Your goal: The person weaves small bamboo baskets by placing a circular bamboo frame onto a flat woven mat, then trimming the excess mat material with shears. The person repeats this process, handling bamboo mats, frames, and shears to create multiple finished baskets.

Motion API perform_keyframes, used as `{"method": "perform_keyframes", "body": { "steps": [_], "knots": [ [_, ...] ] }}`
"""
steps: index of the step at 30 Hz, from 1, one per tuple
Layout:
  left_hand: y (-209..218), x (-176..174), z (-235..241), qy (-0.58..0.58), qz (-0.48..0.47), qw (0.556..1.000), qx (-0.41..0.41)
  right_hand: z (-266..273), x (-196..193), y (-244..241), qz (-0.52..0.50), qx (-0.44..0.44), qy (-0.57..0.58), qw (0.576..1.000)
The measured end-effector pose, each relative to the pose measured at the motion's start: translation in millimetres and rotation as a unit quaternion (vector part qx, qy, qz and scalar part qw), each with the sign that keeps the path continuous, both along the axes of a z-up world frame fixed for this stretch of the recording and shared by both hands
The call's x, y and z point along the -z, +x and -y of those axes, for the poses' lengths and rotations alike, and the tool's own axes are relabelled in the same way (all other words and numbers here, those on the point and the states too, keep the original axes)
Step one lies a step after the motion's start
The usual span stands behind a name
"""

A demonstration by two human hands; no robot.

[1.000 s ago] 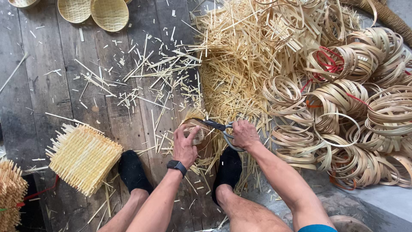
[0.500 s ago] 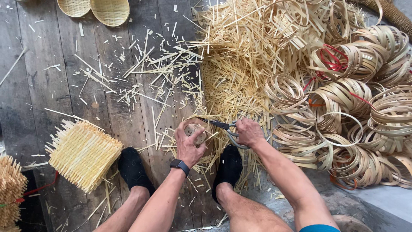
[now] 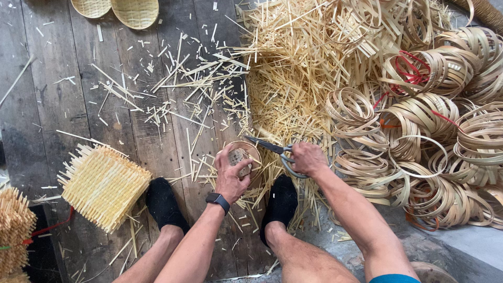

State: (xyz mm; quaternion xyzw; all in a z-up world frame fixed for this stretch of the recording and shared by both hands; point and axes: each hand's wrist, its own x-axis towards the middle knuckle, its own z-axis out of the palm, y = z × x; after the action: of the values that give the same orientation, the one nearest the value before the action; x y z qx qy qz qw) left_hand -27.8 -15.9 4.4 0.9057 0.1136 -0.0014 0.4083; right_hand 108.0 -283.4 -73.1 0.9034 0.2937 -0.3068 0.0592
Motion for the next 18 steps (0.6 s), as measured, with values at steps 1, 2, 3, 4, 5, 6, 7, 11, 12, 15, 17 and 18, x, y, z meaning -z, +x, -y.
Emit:
{"method": "perform_keyframes", "body": {
  "steps": [1, 2, 3, 4, 5, 6, 7, 11, 12, 15, 17, 18],
  "knots": [
    [-1, -1, 1, -0.016, -0.004, 1.0, -0.018, 3, -3, 2, -0.009, 0.007, -0.006, 1.0],
    [0, -1, 2, -0.012, -0.002, 1.0, -0.018, 2, -10, 2, 0.006, 0.01, 0.011, 1.0],
    [0, 0, 4, -0.01, -0.001, 1.0, -0.019, 0, -21, 1, 0.02, 0.011, 0.027, 0.999],
    [0, 1, 5, -0.007, 0.0, 1.0, -0.019, -5, -32, 0, 0.034, 0.013, 0.043, 0.998],
    [0, 1, 4, -0.005, 0.001, 1.0, 0.013, -13, -40, -1, 0.065, -0.009, 0.063, 0.996],
    [2, 3, 1, -0.004, 0.003, 0.999, 0.045, -21, -45, -3, 0.096, -0.03, 0.083, 0.992],
    [4, 3, -4, 0.0, 0.005, 0.997, 0.078, -26, -48, -4, 0.127, -0.05, 0.104, 0.985],
    [8, -1, -12, -0.02, -0.013, 0.994, 0.104, -26, -37, -1, 0.001, -0.009, -0.002, 1.0],
    [10, -2, -15, -0.017, -0.014, 0.993, 0.113, -22, -35, 1, -0.033, 0.01, -0.011, 0.999],
    [13, -3, -22, -0.03, -0.038, 0.99, 0.131, -8, -38, 2, -0.078, 0.096, -0.031, 0.992],
    [14, 5, -27, -0.067, -0.058, 0.994, 0.058, -4, -41, 2, -0.032, 0.163, -0.018, 0.986],
    [14, 14, -29, -0.097, -0.067, 0.993, -0.021, -4, -42, 0, 0.019, 0.195, 0.001, 0.981]
  ]
}}
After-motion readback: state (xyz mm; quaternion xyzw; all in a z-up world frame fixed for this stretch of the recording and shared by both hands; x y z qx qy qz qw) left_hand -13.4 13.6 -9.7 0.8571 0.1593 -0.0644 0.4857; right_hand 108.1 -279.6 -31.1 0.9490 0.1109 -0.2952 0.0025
